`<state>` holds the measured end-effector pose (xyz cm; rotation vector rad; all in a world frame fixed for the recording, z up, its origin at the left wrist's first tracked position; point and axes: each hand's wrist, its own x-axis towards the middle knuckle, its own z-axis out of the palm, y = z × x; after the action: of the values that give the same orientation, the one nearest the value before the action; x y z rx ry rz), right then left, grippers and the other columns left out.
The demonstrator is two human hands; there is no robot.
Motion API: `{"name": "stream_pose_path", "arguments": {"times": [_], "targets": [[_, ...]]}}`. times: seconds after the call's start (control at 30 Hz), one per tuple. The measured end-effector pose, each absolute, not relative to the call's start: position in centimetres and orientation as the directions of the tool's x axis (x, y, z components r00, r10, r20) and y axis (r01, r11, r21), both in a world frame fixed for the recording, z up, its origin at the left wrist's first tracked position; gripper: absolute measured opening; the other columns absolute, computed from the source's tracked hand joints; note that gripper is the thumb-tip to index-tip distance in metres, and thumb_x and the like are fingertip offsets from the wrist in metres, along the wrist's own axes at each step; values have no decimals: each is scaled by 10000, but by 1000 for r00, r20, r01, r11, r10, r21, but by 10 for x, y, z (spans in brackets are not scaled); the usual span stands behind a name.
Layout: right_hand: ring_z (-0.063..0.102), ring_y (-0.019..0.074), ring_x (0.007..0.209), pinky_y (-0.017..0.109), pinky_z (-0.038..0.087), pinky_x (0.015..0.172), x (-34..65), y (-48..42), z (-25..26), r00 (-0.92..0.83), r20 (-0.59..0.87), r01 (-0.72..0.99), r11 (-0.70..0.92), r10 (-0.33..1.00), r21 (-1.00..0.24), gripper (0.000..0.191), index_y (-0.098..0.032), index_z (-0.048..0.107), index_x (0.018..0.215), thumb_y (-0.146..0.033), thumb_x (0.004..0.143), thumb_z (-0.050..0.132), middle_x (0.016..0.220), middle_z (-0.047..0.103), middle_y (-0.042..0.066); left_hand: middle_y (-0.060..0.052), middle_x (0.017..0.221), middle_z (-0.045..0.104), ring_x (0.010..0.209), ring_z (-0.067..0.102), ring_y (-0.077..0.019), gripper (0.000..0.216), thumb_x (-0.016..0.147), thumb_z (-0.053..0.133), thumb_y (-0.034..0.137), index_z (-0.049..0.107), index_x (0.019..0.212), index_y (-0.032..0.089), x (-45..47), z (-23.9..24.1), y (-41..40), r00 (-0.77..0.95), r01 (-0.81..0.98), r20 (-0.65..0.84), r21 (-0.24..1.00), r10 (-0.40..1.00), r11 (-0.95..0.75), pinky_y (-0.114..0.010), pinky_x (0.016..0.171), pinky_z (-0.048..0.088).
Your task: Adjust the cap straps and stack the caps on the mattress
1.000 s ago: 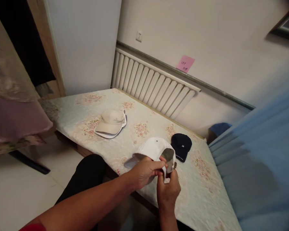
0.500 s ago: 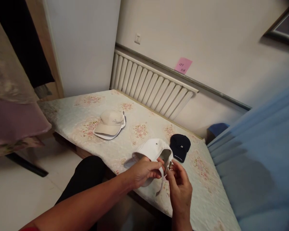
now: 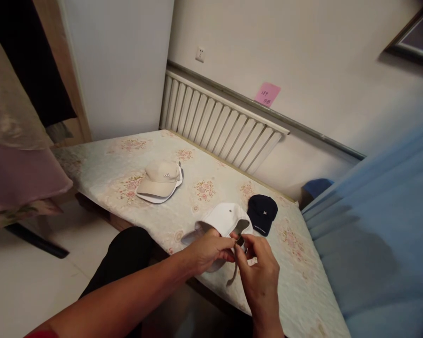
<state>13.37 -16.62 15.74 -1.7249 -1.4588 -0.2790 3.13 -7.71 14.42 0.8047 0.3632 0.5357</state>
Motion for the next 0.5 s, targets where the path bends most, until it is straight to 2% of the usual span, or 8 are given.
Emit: {"name": "stream_pose_path", "arguments": {"times": [0.13, 0.27, 0.37, 0.5], "targets": [[487, 124, 611, 257, 428, 597, 137, -163, 154, 322, 648, 890, 14, 690, -457, 79, -209, 572, 865, -203, 787, 579, 745, 515, -17, -55, 812, 605, 756, 613, -158, 190, 683, 688, 215, 592, 810, 110, 30, 144, -74, 814, -343, -69, 744, 577, 573, -277, 677, 492], [479, 121, 597, 255, 423, 594, 147, -161, 151, 342, 641, 852, 62, 687, -520, 85, -208, 564, 824, -166, 751, 571, 694, 474, -38, -46, 750, 609, 667, 606, -135, 197, 722, 668, 224, 570, 848, 109, 27, 144, -64, 798, -375, -98, 691, 594, 618, -270, 650, 498], [494, 126, 624, 262, 438, 615, 155, -161, 147, 374, 618, 810, 82, 691, -581, 101, -205, 568, 838, -166, 745, 563, 714, 492, -31, -57, 722, 628, 595, 609, -134, 185, 796, 607, 272, 537, 883, 125, 25, 143, -55, 783, -354, -144, 697, 605, 624, -235, 539, 472], [509, 127, 646, 268, 446, 635, 160, -159, 139, 400, 590, 772, 91, 701, -630, 121, -201, 571, 869, -173, 752, 568, 747, 512, -22, -63, 680, 634, 493, 569, -103, 201, 857, 542, 339, 512, 884, 142, 25, 139, -52, 771, -287, -203, 736, 604, 613, -166, 397, 349]]}}
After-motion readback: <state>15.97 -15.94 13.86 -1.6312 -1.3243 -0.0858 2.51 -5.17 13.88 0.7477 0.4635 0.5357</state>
